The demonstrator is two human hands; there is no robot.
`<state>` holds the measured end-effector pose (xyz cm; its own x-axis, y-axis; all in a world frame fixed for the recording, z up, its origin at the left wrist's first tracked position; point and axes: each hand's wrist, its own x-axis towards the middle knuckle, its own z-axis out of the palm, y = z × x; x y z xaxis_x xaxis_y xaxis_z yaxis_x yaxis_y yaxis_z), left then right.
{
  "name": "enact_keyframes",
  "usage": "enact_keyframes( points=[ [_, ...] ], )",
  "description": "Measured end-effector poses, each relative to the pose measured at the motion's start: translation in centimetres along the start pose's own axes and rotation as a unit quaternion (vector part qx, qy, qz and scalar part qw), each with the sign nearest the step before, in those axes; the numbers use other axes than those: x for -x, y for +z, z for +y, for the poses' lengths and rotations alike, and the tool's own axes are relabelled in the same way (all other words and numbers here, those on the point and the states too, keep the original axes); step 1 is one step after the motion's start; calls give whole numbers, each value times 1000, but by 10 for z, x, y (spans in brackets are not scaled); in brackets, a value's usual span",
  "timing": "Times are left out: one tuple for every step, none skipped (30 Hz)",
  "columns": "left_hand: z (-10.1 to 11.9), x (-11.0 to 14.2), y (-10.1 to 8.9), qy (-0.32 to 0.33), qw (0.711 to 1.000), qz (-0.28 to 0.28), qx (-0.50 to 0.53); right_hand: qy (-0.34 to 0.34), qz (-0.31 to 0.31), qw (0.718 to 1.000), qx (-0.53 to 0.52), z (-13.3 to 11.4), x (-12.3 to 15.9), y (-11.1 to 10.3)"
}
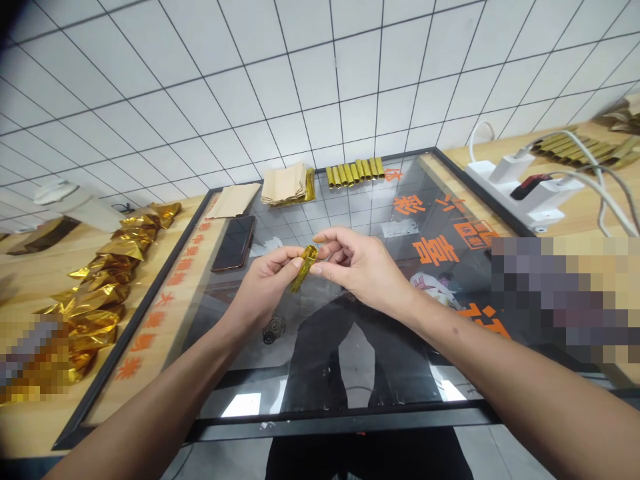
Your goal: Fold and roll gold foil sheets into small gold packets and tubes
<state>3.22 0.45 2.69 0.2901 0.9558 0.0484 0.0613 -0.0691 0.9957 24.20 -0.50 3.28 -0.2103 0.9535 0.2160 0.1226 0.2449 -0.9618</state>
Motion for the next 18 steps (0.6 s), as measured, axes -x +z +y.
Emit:
enact_keyframes(
  points=[
    [0, 0, 0, 3, 1000, 4, -10, 1, -3, 1000, -1, -1, 0, 0],
    [0, 0, 0, 5, 1000, 6, -18, 2, -5, 1000, 0, -2, 0, 1],
    [0, 0, 1, 9, 1000, 6, -23, 2, -7, 1000, 2, -3, 1, 1],
    [-1, 0, 1, 12, 1000, 4, -26, 2, -8, 1000, 5, -4, 1, 1],
    [-1, 0, 1, 16, 999, 2, -28, 3, -10, 1000, 8, -5, 1, 2],
    [-1, 0, 1, 21, 999, 0, -29, 2, -11, 1000, 11, -6, 2, 2],
    [-2, 0, 1, 24, 999, -2, -30, 2, -11, 1000, 15, -8, 2, 2],
    [-2, -1, 1, 25, 999, -2, -31, 2, -12, 1000, 18, -8, 2, 2],
    [-2, -1, 0, 25, 999, -2, -31, 1, -13, 1000, 22, -9, 2, 2],
    [-3, 0, 0, 24, 999, -3, -31, 1, -13, 1000, 24, -10, 2, 2],
    [-3, 0, 0, 22, 999, -3, -29, 2, -13, 1000, 26, -10, 2, 3],
    [-3, 0, -1, 19, 1000, -4, -25, 2, -14, 1000, 26, -9, 2, 3],
    [-3, 0, -1, 15, 1000, -6, -20, 2, -15, 1000, 26, -9, 2, 3],
    [-2, 0, -1, 11, 1000, -7, -14, 1, -14, 1000, 25, -8, 2, 3],
    [-2, 1, -1, 7, 1000, -9, -9, 0, -9, 1000, 26, -7, 2, 3],
    [-2, 1, -1, 4, 1000, -9, -6, -4, 1, 1000, 31, -7, 2, 3],
    [-2, 1, -1, 4, 1000, -7, -7, -11, 15, 999, 40, -6, 2, 3],
    [-2, 1, -1, 5, 1000, -3, -10, -19, 29, 998, 53, -6, 3, 2]
  ],
)
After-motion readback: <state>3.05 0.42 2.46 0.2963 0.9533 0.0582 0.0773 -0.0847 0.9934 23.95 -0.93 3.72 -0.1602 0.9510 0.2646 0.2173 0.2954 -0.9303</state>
